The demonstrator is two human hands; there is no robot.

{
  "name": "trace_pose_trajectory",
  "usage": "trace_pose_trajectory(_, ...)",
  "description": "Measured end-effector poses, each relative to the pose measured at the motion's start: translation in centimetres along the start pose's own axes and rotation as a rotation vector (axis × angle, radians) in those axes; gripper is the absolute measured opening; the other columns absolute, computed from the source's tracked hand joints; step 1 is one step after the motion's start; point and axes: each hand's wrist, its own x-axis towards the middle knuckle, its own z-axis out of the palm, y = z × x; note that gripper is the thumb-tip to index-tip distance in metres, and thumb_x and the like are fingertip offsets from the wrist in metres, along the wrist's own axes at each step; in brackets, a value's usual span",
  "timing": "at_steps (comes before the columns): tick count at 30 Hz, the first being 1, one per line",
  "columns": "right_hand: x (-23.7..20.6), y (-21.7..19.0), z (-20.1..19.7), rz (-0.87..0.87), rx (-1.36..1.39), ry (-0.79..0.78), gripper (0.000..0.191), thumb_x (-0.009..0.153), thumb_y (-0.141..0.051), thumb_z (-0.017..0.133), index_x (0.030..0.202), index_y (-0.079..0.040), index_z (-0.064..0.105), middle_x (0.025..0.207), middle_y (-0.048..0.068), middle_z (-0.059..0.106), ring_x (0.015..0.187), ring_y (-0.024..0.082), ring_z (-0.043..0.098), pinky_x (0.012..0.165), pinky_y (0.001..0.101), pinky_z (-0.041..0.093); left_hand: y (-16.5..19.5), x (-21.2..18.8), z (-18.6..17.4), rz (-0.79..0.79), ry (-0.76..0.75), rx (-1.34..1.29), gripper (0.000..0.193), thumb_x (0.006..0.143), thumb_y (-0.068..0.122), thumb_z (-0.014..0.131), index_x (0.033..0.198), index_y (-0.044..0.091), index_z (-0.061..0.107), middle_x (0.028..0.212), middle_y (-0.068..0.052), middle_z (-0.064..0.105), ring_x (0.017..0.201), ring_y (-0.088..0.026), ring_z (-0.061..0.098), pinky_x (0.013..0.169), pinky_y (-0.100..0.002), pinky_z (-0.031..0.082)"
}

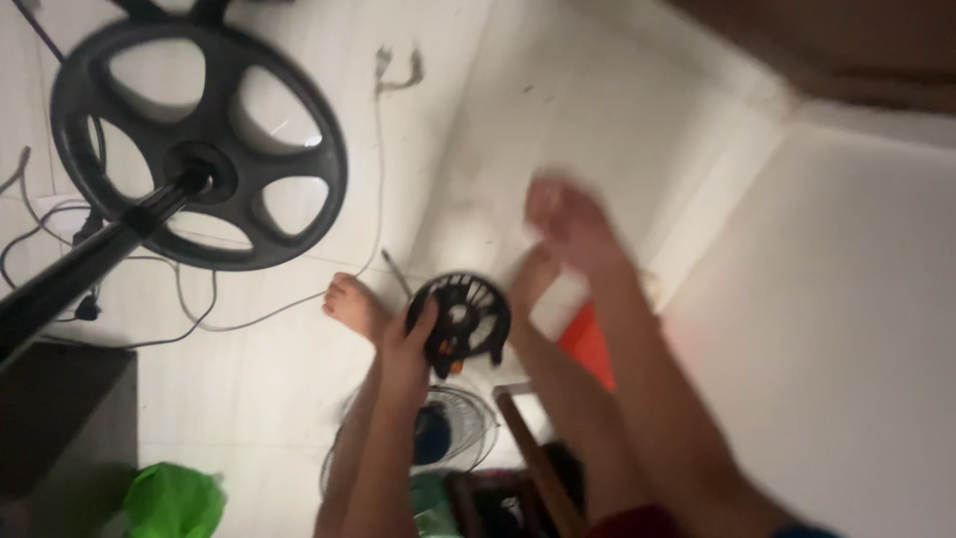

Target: The person sits on the bedroom floor servicing a pedestal fan. They handle the fan head and blade assembly, then use a screwdriver to unscrew and loosen parts of the fan motor housing, working on the disassembled components on the floor.

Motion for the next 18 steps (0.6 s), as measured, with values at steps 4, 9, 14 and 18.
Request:
trace_pose_trajectory(4,-15.1,-5.7,8.5,0.267,0.292,0.121,0.015,0.097,-0.009,0.065,0.104,0.003,0.059,0.107,0.011,0.061,0.102,0.022,0.059,0.085,0.0295,0.051,0.8,-10.6,2.5,-0.200,-0.033,-0.253,0.036,0.095,0.024,0.067,0.118,-0.003,0.066,0.099,-0.013,0.075,0.084,-0.023,0.073,0.070,-0.037,0.062)
trace_pose_trajectory(9,-24.8,-18.2,23.2,0.161,0.038,-0.381,0.007,0.107,-0.003,0.065,0.112,0.001,0.064,0.114,0.015,0.065,0.096,0.021,0.063,0.082,0.0295,0.055,5.7,-24.6,5.3,-0.184,-0.104,-0.288,0.037,0.099,0.027,0.070,0.120,-0.002,0.063,0.100,-0.012,0.071,0.082,-0.023,0.069,0.068,-0.037,0.059)
trace_pose_trajectory(14,-28.3,-27.9,37.6,0.256,0.115,-0.224,0.019,0.099,-0.011,0.060,0.112,0.003,0.062,0.124,0.019,0.064,0.108,0.030,0.064,0.092,0.0388,0.054,10.5,-35.5,7.5,-0.074,-0.108,-0.310,0.035,0.092,0.029,0.067,0.121,0.009,0.063,0.099,-0.007,0.070,0.086,-0.022,0.069,0.073,-0.038,0.058)
trace_pose_trajectory(18,-27.4,-31.9,43.9,0.069,0.095,-0.343,0.028,0.096,-0.011,0.059,0.120,0.003,0.063,0.123,0.016,0.064,0.108,0.024,0.061,0.095,0.0342,0.050,13.0,-39.0,8.9,0.075,-0.022,-0.448,0.032,0.091,0.025,0.066,0.122,0.018,0.060,0.103,-0.001,0.070,0.094,-0.020,0.070,0.083,-0.040,0.057)
